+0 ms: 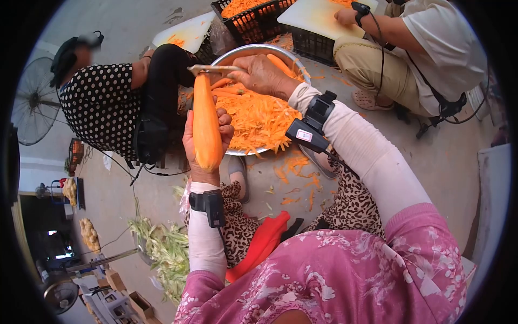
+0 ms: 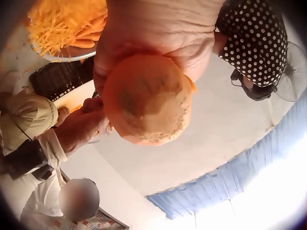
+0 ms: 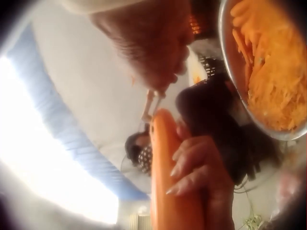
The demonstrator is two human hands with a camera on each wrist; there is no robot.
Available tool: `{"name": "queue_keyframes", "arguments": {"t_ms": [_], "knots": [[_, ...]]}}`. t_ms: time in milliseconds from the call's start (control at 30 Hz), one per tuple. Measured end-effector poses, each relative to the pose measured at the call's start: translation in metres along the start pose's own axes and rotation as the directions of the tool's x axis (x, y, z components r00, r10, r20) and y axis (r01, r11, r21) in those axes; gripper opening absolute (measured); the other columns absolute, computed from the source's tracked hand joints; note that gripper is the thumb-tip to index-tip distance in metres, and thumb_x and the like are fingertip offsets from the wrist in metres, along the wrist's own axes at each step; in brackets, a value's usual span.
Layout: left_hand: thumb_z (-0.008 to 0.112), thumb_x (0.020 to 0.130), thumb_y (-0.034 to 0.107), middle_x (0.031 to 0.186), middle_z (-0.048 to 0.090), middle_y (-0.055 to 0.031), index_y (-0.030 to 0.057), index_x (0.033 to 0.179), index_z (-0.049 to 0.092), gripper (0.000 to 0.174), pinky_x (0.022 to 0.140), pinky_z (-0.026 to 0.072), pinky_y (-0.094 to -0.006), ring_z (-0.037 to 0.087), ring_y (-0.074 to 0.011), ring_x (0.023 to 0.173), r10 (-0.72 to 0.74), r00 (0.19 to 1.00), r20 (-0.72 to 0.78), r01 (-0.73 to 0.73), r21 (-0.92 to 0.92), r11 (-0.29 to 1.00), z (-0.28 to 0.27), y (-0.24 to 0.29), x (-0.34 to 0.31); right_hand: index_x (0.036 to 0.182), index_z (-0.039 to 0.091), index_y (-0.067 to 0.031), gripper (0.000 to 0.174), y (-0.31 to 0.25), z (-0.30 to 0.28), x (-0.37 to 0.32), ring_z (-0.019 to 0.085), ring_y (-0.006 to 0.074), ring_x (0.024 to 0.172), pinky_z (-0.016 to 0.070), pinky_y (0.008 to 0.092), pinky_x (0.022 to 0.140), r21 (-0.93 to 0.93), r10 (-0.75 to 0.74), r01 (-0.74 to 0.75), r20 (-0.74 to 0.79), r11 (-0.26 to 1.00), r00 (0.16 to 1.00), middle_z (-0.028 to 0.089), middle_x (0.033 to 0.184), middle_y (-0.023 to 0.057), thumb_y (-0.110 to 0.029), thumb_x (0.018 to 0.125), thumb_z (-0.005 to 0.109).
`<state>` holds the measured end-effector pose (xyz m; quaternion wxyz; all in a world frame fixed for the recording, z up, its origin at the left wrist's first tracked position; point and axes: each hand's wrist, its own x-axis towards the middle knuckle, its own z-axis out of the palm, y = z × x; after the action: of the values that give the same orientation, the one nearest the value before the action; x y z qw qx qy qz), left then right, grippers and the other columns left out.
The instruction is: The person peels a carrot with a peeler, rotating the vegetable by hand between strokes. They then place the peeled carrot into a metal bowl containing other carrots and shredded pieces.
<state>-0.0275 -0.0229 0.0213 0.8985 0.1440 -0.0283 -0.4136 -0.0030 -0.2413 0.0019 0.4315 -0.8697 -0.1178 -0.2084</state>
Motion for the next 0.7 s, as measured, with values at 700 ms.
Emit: {"name": "queue_keyframes", "arguments": {"t_ms": [700], "knots": [[0.037, 0.098, 0.031, 0.123, 0.054, -0.0133, 0.0053, 0.127, 0.046, 0.04, 0.097, 0.0429, -0.041, 0.054, -0.0265, 0.111, 0.317, 0.907, -0.279, -0.211, 0.35, 0.913, -0.005, 0.002, 0.011, 0.105, 0.057, -0.0069, 0.036, -0.07, 0.023, -0.033, 0.034, 0.0019, 0.046, 0.0251, 0.0186, 0.039, 0.673, 0.346, -0.613, 0.507, 0.414, 0.789, 0.045, 0.063, -0.0068, -0.028, 0.08, 0.072]]}}
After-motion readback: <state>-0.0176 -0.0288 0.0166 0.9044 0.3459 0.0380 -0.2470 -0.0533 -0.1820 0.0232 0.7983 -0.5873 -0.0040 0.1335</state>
